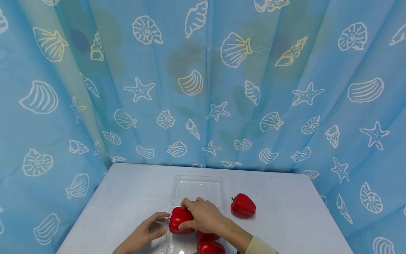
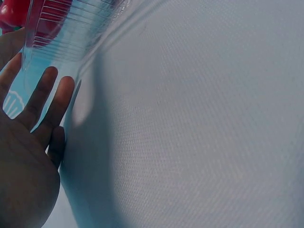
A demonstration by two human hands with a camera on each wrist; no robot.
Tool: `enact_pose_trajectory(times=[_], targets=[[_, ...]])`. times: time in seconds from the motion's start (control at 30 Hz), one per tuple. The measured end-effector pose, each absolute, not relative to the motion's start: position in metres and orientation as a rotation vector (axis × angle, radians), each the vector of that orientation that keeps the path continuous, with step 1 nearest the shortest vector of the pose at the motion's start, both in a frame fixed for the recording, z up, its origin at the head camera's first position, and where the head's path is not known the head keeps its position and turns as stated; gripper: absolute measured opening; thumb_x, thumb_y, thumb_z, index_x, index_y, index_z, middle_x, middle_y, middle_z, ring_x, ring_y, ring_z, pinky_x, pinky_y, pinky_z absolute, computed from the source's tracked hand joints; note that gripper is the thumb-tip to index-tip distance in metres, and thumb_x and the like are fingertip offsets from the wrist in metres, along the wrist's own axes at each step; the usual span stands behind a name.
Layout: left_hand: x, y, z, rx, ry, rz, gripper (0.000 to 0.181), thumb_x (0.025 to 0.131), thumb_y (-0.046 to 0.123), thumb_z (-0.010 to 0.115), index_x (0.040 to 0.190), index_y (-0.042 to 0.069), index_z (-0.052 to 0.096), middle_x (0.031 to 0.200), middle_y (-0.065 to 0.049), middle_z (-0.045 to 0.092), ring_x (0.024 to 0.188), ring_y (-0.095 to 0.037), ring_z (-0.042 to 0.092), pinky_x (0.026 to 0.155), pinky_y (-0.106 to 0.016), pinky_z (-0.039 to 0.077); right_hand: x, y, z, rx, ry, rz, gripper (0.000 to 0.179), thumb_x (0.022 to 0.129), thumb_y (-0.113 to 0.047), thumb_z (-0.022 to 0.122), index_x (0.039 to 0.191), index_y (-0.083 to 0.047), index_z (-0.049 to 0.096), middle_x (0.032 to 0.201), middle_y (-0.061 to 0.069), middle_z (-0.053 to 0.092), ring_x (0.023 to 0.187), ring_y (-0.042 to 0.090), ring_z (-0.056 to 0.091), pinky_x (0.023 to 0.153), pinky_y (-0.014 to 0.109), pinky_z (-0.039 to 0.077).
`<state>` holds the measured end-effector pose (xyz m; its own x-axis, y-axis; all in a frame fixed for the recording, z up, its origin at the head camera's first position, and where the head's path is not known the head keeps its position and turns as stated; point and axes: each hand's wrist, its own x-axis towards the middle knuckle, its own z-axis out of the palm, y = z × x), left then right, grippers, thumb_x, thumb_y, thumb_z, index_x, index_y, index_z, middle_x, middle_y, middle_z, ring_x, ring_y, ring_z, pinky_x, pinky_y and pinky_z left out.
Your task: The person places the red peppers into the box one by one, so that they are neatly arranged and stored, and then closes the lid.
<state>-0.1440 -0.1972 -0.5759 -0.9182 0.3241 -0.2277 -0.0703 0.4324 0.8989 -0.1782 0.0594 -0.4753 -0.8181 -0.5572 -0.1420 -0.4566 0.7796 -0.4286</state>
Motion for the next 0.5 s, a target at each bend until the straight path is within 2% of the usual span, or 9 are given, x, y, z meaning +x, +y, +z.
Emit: enact_pose_trajectory(times=[0.27,0.37,0.5], targets=[[-0.1431,-0.1961,-0.5733,0.227,2.313,1.486,0.06,0.095,0.048,0.064,0.144,0.017,0.05,0.134,-0.01,0.06,0.106,-0.021,0.06,0.098,-0.06,0.048,-0.1778,0.0595,-0.4809,-0.813,2.711,-0.482,0.063,0.068,-0.048,0.09,0.123,-0.037,0.06,0.102,-0.016,0.065,0.087,0.006,0.052,0.072,0.03,0.052],[-0.1439,-0.1963,-0.5734,0.25,2.319,1.486,0.06,0.095,0.047,0.064,0.144,0.018,0.05,0.135,-0.01,0.06,0.106,-0.021,0.061,0.099,-0.058,0.048,-0.1773,0.0596,-0.4831,-0.85,2.718,-0.461,0.064,0.069,-0.048,0.089,0.125,-0.036,0.06,0.106,-0.016,0.066,0.089,0.006,0.052,0.077,0.033,0.053],[-0.1445,-0.1972,-0.5725,0.277,2.328,1.491,0.061,0.094,0.047,0.066,0.144,0.017,0.049,0.135,-0.011,0.06,0.106,-0.021,0.061,0.1,-0.058,0.048,-0.1768,0.058,-0.4852,-0.904,2.723,-0.459,0.074,0.07,-0.047,0.09,0.135,-0.038,0.055,0.117,-0.014,0.066,0.099,0.008,0.055,0.086,0.04,0.055]])
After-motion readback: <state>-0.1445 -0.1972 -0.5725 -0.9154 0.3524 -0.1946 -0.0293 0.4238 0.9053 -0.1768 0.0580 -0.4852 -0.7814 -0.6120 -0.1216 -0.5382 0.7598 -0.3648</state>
